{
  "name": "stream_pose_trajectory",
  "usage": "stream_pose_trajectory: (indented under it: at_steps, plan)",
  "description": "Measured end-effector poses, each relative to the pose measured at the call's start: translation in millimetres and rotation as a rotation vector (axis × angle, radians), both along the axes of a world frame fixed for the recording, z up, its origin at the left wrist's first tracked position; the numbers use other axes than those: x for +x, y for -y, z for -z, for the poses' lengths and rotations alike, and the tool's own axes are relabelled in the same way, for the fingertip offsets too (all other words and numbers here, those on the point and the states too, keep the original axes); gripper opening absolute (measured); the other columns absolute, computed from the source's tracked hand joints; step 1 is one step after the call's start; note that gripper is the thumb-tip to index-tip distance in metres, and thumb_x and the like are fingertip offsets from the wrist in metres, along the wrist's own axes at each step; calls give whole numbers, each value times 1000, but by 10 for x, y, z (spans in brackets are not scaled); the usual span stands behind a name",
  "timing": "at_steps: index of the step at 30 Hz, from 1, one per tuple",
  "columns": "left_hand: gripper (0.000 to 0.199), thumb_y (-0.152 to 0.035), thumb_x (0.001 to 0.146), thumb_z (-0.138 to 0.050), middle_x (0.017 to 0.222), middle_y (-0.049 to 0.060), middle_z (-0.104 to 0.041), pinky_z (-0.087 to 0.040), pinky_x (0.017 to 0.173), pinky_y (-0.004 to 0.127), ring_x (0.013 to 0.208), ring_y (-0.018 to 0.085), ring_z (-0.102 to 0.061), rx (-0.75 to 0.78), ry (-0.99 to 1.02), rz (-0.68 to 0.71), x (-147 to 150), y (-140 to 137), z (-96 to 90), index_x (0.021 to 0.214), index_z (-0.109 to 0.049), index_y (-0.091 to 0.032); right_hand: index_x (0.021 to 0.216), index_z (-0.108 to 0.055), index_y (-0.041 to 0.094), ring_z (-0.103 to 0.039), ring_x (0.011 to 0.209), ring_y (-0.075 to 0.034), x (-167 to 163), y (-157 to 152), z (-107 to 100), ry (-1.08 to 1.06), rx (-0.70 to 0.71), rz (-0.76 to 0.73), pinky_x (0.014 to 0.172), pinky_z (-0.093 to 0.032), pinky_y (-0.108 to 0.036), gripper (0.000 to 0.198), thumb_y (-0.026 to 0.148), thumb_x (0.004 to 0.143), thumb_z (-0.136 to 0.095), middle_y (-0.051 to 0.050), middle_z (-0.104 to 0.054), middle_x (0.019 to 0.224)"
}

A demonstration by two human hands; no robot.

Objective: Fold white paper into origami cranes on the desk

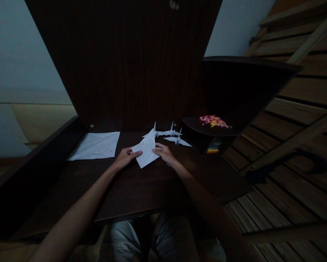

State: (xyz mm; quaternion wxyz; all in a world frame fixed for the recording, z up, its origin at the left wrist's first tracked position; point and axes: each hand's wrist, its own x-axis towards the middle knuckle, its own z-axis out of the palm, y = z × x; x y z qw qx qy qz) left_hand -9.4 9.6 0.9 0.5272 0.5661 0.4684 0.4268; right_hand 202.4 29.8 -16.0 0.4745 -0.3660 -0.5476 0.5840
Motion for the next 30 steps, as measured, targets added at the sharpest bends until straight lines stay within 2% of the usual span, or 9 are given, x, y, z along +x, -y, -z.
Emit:
stream_pose_trajectory:
  at_steps: [3,6,9,13,16,19,24,30]
  plan:
    - [50,-49,60,-76,84,7,-73,-50,76,33,81,23,-67,46,-34,-56,-26,-38,19,94,-68,-13,99,-65,17,-62,69,-14,0,-7,12,11,-14,-1,64,-48,-25,38,28,63,-72,0,-68,71]
    - [53,-46,62,-74,77,5,-71,-50,72,32,75,21,-66,78,-58,-64,-64,-84,72,103,-63,-14,111,-63,16,-58,60,-13,3,-19,36,113,-29,-2,56,-45,-23,47,27,66,-68,1,-66,68]
    - [50,-42,68,-67,74,3,-68,-49,69,31,70,20,-63,184,-211,-17,-102,-96,97,110,-60,-14,122,-58,16,-51,52,-10,11,-25,60,277,30,47,49,-40,-21,54,26,70,-65,4,-60,64]
    - [39,-34,75,-57,81,4,-67,-48,76,33,74,20,-61,396,-579,30,-125,-60,82,109,-64,-18,122,-58,16,-50,61,-11,22,-1,65,576,294,121,62,-44,-25,49,22,74,-64,1,-59,73]
    - [36,-29,79,-51,97,9,-65,-43,90,39,93,25,-57,568,-791,98,-122,-47,105,110,-66,-18,117,-63,15,-52,82,-17,21,39,58,843,527,138,79,-45,-32,41,22,77,-63,-6,-62,92]
    - [39,-25,82,-47,108,11,-60,-39,94,43,101,27,-51,676,-942,144,-109,-54,159,115,-65,-17,120,-62,18,-47,104,-22,6,79,61,996,676,107,93,-40,-37,39,23,81,-59,-9,-58,115]
    - [43,-28,88,-42,132,10,-52,-35,94,51,117,31,-41,670,-1088,187,-63,-46,198,128,-56,-26,124,-60,25,-41,113,-25,-35,121,64,1147,683,10,95,-34,-46,36,23,89,-49,-7,-53,131]
    - [46,-37,91,-37,139,11,-47,-31,95,54,123,35,-37,617,-1144,201,-2,-45,195,135,-49,-26,127,-57,27,-40,114,-25,-60,122,39,1183,671,-12,95,-33,-47,38,23,90,-47,-6,-53,133]
